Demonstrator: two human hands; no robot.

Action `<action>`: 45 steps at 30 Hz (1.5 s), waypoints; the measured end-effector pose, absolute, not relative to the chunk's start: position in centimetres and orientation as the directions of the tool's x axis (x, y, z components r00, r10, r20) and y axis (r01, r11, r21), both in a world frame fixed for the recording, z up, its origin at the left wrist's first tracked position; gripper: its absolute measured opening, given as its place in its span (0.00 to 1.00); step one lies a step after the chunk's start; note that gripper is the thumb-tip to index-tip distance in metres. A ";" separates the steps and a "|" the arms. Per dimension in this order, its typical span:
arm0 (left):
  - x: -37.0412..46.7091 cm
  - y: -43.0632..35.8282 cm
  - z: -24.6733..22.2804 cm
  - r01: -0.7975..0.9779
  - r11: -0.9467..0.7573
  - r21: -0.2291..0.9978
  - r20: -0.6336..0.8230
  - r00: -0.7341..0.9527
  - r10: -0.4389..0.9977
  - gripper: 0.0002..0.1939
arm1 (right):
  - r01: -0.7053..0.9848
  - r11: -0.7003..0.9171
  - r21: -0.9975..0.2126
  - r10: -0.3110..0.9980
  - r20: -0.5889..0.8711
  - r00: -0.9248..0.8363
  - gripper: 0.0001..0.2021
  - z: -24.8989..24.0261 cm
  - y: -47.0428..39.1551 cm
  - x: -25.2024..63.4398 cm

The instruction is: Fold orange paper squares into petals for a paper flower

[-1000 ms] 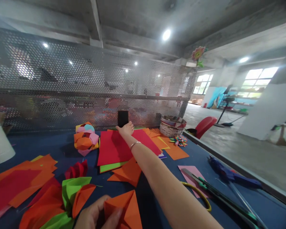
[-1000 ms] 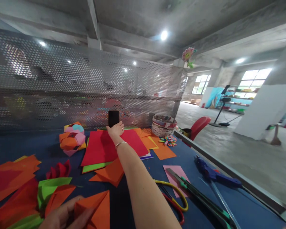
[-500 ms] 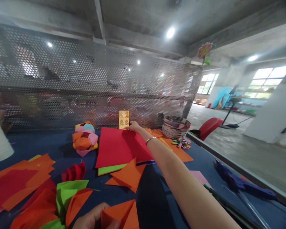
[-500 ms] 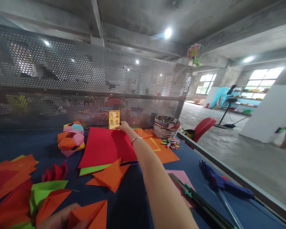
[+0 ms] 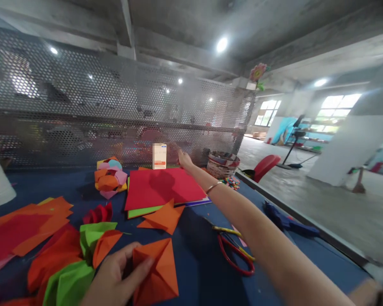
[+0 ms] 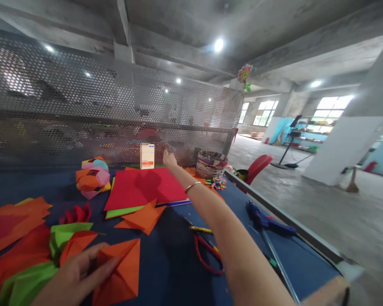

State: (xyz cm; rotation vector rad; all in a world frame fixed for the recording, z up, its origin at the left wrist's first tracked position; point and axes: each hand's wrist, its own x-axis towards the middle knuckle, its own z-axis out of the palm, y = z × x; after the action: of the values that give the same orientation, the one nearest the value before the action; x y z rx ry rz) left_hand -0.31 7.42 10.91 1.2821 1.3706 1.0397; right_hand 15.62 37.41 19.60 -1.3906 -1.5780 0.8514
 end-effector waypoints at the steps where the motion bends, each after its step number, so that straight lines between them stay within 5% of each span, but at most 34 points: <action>1: -0.4 7.4 11.0 0.171 0.081 0.982 -0.085 0.020 0.996 0.38 | 0.411 0.134 -0.902 0.991 0.132 -0.033 0.18 19.7 36.1 15.9; 13: -1.5 7.6 11.1 0.208 0.009 0.978 -0.027 0.085 0.996 0.17 | 0.262 0.159 -0.952 0.937 0.062 -0.344 0.17 15.7 17.0 18.3; 25: -1.5 7.4 12.0 0.210 -0.019 0.978 0.005 0.066 0.998 0.16 | 0.167 0.109 -0.980 0.706 -0.042 -0.707 0.16 12.6 13.2 18.9; 45: -2.4 7.6 12.5 0.222 0.106 0.969 -0.076 -0.140 0.987 0.17 | 0.295 0.270 -0.917 0.736 -0.001 -0.677 0.11 11.0 13.5 18.4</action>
State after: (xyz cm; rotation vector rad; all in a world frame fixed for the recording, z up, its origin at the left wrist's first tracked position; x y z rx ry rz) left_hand -2.45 7.57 12.46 1.2413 1.5198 1.1169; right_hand 18.36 13.52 10.95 -0.9310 -2.1184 1.3874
